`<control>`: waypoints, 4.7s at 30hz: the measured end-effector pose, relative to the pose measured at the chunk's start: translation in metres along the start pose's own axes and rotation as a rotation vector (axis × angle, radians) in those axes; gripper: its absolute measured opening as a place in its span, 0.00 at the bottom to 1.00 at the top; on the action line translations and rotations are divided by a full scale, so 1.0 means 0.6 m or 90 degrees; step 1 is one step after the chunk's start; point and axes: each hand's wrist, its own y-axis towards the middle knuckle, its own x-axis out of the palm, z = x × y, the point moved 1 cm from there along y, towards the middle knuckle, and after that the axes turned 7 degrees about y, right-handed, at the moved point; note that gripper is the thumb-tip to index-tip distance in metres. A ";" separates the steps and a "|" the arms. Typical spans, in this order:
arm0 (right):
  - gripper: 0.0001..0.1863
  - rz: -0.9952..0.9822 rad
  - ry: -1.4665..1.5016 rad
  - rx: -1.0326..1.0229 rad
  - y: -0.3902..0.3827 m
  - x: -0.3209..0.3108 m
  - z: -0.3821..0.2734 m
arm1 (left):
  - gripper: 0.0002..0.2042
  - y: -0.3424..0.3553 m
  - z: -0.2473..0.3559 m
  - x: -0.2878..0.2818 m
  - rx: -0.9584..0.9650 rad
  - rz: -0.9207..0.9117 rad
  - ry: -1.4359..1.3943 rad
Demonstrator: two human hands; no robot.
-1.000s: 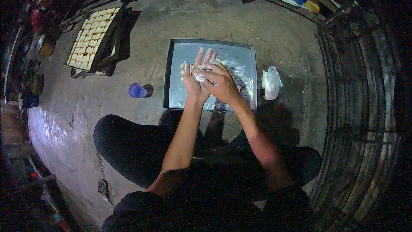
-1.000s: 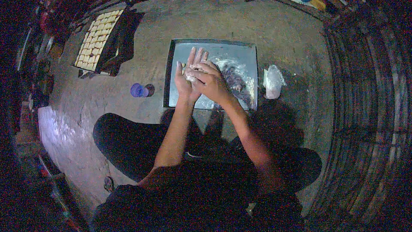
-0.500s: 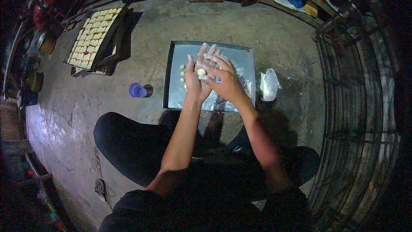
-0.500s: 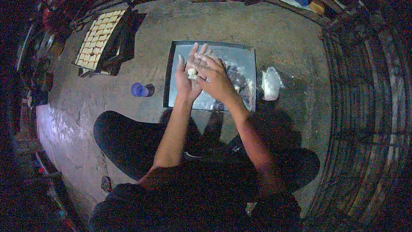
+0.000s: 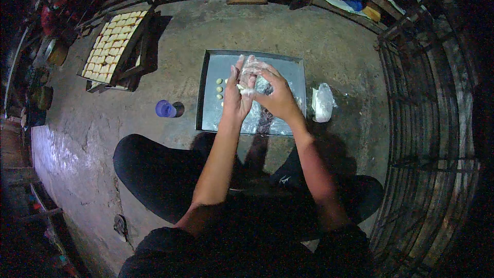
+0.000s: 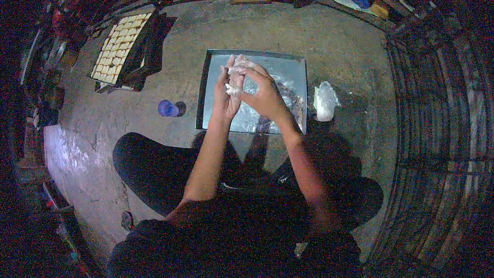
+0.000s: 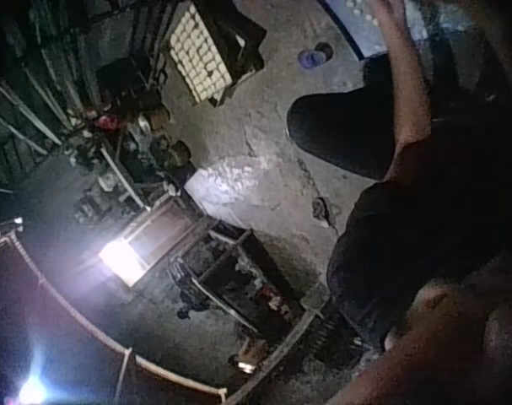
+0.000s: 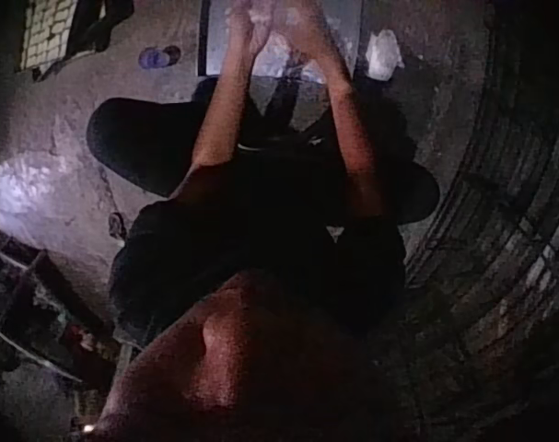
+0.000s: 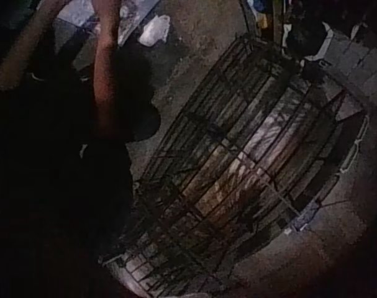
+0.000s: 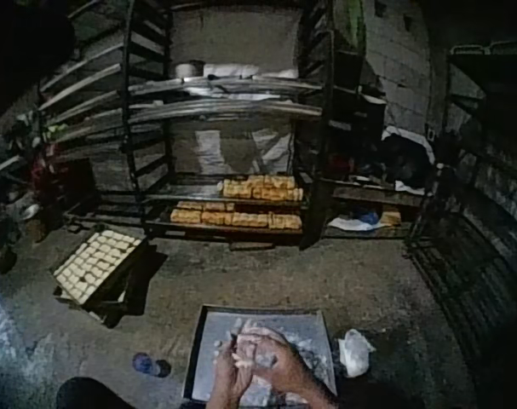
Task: The person picks up pieces of dough from a tray and rolls them into balls using both hands.
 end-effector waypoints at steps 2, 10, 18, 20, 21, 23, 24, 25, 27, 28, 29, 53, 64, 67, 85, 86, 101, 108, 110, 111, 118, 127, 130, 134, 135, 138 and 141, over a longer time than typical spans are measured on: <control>0.20 0.063 0.001 -0.022 0.002 -0.004 0.007 | 0.25 0.006 -0.001 -0.004 0.035 0.012 0.025; 0.11 0.108 -0.022 0.128 -0.007 0.005 0.003 | 0.25 0.004 -0.002 -0.018 0.040 0.048 0.043; 0.13 0.285 -0.169 0.065 -0.027 0.008 0.087 | 0.25 0.008 -0.016 -0.011 0.009 0.121 -0.033; 0.14 0.260 -0.121 0.170 -0.025 0.003 0.088 | 0.25 0.004 -0.015 -0.006 0.003 0.134 -0.030; 0.15 0.246 -0.096 0.223 -0.023 0.001 0.085 | 0.25 0.003 -0.015 -0.008 0.000 0.136 -0.032; 0.15 0.217 -0.096 0.224 -0.018 0.000 0.078 | 0.24 0.001 -0.013 -0.014 -0.003 0.134 -0.039; 0.15 0.204 -0.098 0.225 -0.017 -0.005 0.077 | 0.24 0.002 -0.014 -0.019 -0.004 0.129 -0.044; 0.14 0.200 -0.106 0.234 -0.023 -0.013 0.096 | 0.24 0.004 -0.016 -0.017 -0.008 0.120 -0.050; 0.11 0.187 -0.117 0.251 -0.032 -0.022 0.125 | 0.23 0.007 -0.017 -0.018 -0.003 0.131 -0.059; 0.10 0.254 -0.114 0.161 -0.039 -0.020 0.125 | 0.23 0.007 -0.015 -0.019 0.001 0.139 -0.063; 0.10 0.233 -0.132 0.178 -0.044 -0.021 0.142 | 0.23 0.007 -0.011 -0.022 0.004 0.143 -0.074; 0.17 0.104 -0.418 0.464 -0.440 -0.072 0.462 | 0.22 0.001 -0.008 -0.070 0.000 0.191 -0.147; 0.16 -0.016 -0.412 0.545 -0.416 -0.105 0.462 | 0.24 0.010 -0.034 -0.058 -0.022 0.196 -0.114; 0.18 0.018 -0.535 0.504 -0.423 -0.122 0.457 | 0.24 0.018 -0.041 -0.043 -0.027 0.171 -0.133; 0.13 0.115 -0.404 0.452 -0.388 -0.112 0.423 | 0.22 0.017 -0.039 -0.051 -0.031 0.186 -0.149; 0.14 0.097 -0.409 0.456 -0.388 -0.127 0.428 | 0.22 0.020 -0.044 -0.042 -0.035 0.177 -0.153; 0.17 0.076 -0.398 0.548 -0.367 -0.092 0.387 | 0.22 0.013 -0.037 -0.071 -0.014 0.191 -0.169; 0.11 0.122 -0.453 0.463 -0.402 -0.085 0.458 | 0.23 0.015 -0.039 -0.068 -0.023 0.197 -0.194; 0.09 0.166 -0.490 0.416 -0.424 -0.130 0.486 | 0.23 0.026 -0.056 -0.043 -0.049 0.172 -0.215; 0.09 0.174 -0.450 0.437 -0.415 -0.113 0.478 | 0.23 0.021 -0.048 -0.054 -0.042 0.179 -0.210; 0.09 0.149 -0.423 0.541 -0.368 -0.096 0.420 | 0.23 0.019 -0.043 -0.075 -0.024 0.204 -0.183; 0.08 0.100 -0.473 0.428 -0.365 -0.095 0.411 | 0.22 0.021 -0.047 -0.073 -0.036 0.193 -0.206; 0.09 0.109 -0.495 0.397 -0.372 -0.088 0.407 | 0.23 0.020 -0.046 -0.077 -0.016 0.197 -0.187; 0.11 0.111 -0.562 0.449 -0.367 -0.079 0.392 | 0.23 0.016 -0.044 -0.075 -0.023 0.208 -0.191; 0.10 0.106 -0.565 0.445 -0.364 -0.079 0.390 | 0.23 0.016 -0.044 -0.075 -0.024 0.212 -0.195; 0.10 0.098 -0.551 0.437 -0.359 -0.084 0.396 | 0.23 0.015 -0.043 -0.074 -0.029 0.215 -0.205; 0.10 0.104 -0.500 0.435 -0.373 -0.104 0.412 | 0.22 0.017 -0.047 -0.068 -0.036 0.196 -0.214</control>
